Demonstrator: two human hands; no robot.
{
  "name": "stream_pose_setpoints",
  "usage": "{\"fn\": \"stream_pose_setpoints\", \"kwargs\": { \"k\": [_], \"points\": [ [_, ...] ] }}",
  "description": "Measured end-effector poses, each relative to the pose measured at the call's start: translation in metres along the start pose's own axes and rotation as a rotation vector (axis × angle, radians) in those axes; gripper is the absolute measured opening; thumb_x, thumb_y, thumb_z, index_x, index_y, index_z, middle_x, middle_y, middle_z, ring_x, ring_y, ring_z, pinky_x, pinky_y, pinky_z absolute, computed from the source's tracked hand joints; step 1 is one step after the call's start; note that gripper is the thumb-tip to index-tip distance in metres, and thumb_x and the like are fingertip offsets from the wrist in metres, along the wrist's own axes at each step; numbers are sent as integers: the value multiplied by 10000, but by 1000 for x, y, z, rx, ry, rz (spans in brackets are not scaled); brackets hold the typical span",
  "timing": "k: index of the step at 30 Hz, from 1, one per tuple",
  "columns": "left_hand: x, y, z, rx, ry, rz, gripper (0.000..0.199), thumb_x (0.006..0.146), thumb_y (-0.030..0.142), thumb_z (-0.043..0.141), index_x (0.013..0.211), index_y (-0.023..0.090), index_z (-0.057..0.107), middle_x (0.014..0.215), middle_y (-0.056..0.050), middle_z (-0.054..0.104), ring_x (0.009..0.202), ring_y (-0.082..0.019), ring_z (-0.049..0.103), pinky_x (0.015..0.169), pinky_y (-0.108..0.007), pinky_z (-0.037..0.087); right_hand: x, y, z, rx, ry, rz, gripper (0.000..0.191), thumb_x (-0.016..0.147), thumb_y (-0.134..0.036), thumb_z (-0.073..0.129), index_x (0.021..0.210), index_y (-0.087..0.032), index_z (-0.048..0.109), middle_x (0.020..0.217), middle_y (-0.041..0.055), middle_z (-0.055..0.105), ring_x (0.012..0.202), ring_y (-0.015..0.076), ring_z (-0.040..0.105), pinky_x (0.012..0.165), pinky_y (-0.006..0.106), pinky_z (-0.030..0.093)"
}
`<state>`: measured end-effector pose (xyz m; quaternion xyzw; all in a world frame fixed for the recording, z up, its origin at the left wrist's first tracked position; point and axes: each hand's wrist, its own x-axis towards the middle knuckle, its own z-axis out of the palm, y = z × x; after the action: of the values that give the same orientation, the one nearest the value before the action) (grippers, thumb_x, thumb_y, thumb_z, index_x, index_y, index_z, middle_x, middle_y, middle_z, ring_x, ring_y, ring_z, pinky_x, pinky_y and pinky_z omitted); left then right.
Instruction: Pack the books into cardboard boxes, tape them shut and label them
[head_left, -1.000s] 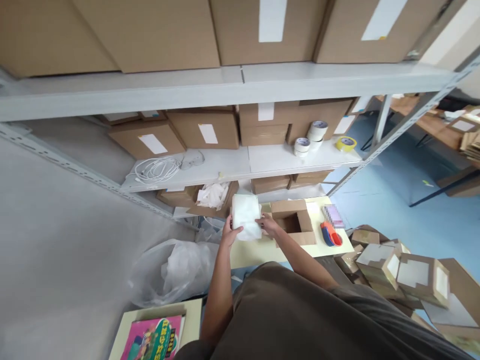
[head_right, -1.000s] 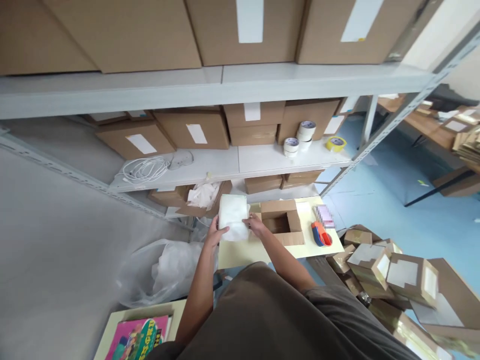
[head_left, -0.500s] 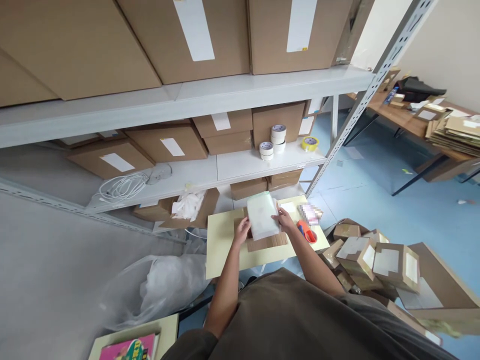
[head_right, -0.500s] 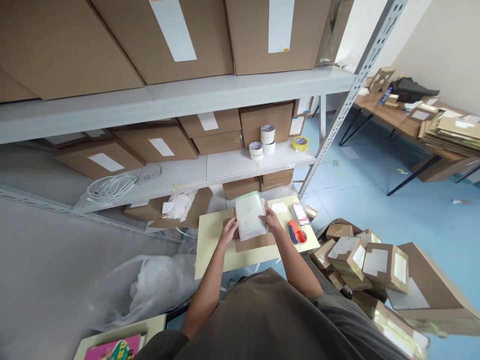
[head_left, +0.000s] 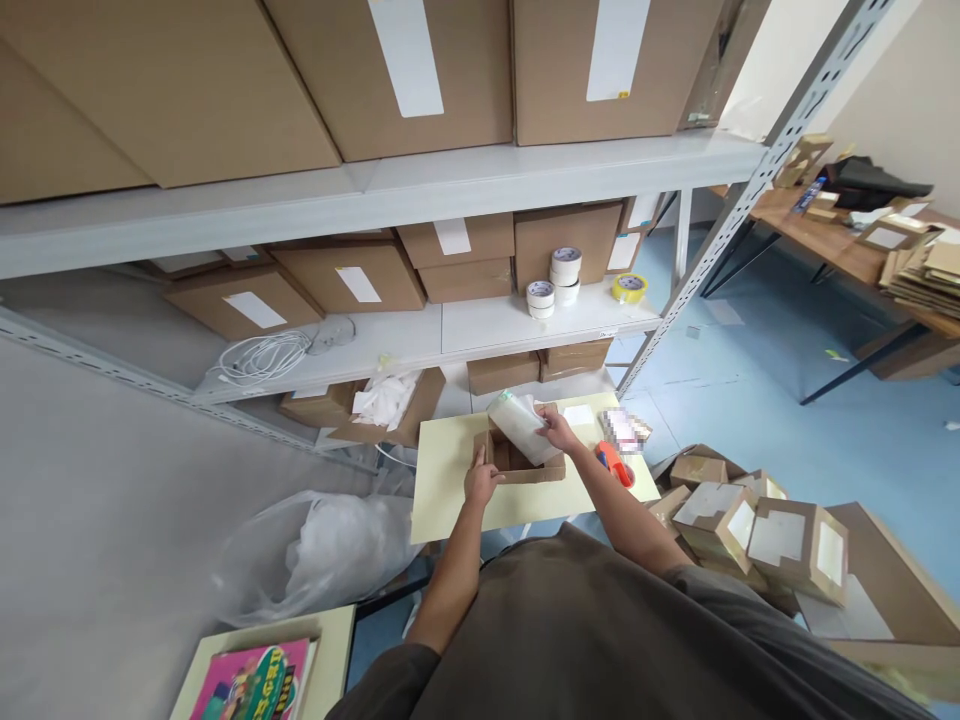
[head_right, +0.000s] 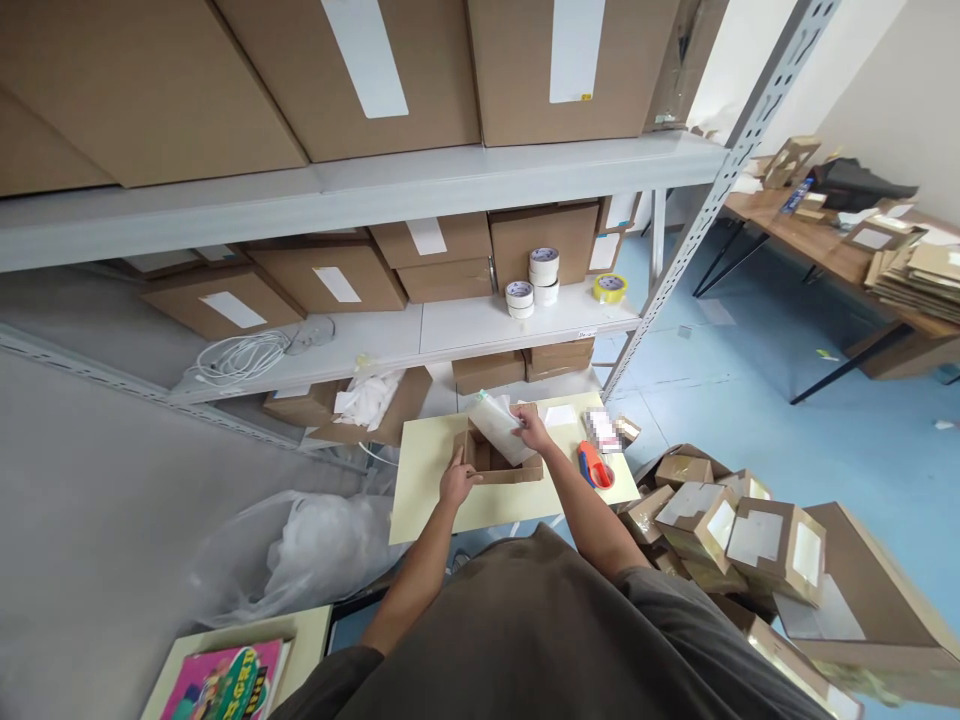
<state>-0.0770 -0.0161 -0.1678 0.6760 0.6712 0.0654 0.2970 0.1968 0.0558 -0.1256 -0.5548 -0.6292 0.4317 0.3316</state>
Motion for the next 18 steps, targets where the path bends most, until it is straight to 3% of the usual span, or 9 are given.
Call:
{"fn": "stream_pose_setpoints", "kwargs": {
  "k": [4,9,14,18],
  "points": [
    [-2,-13,-8,23,66,-64,118,889,342,784,864,228,802,1728,-39,340,1435,-290,528,1084,-380,497,4,9,17,-108,-90,-12,417,717,-162,662,1124,-225,727,1152,49,757,1071,269,632,955,385,495],
    [-11,-26,-10,53,111,-42,124,879,349,796,879,227,822,1702,-44,393,1483,-295,460,1131,-361,467,8,11,34,-300,-257,-65,503,686,-59,672,1145,-247,756,1185,47,777,1077,281,687,961,363,503],
    [-24,-35,-12,75,156,-14,119,881,360,793,885,250,838,1665,-21,453,1479,-293,463,1175,-379,451,16,3,75,-593,-466,-98,527,701,-44,694,1161,-286,780,1227,27,783,1117,276,717,937,312,523],
    [-32,-44,-13,33,144,-21,123,856,374,816,833,253,829,1697,2,399,1462,-302,489,1135,-389,499,8,-1,105,-733,-410,-31,472,763,-108,705,1192,-287,788,1190,82,783,1092,292,727,964,349,525]
  ]
}}
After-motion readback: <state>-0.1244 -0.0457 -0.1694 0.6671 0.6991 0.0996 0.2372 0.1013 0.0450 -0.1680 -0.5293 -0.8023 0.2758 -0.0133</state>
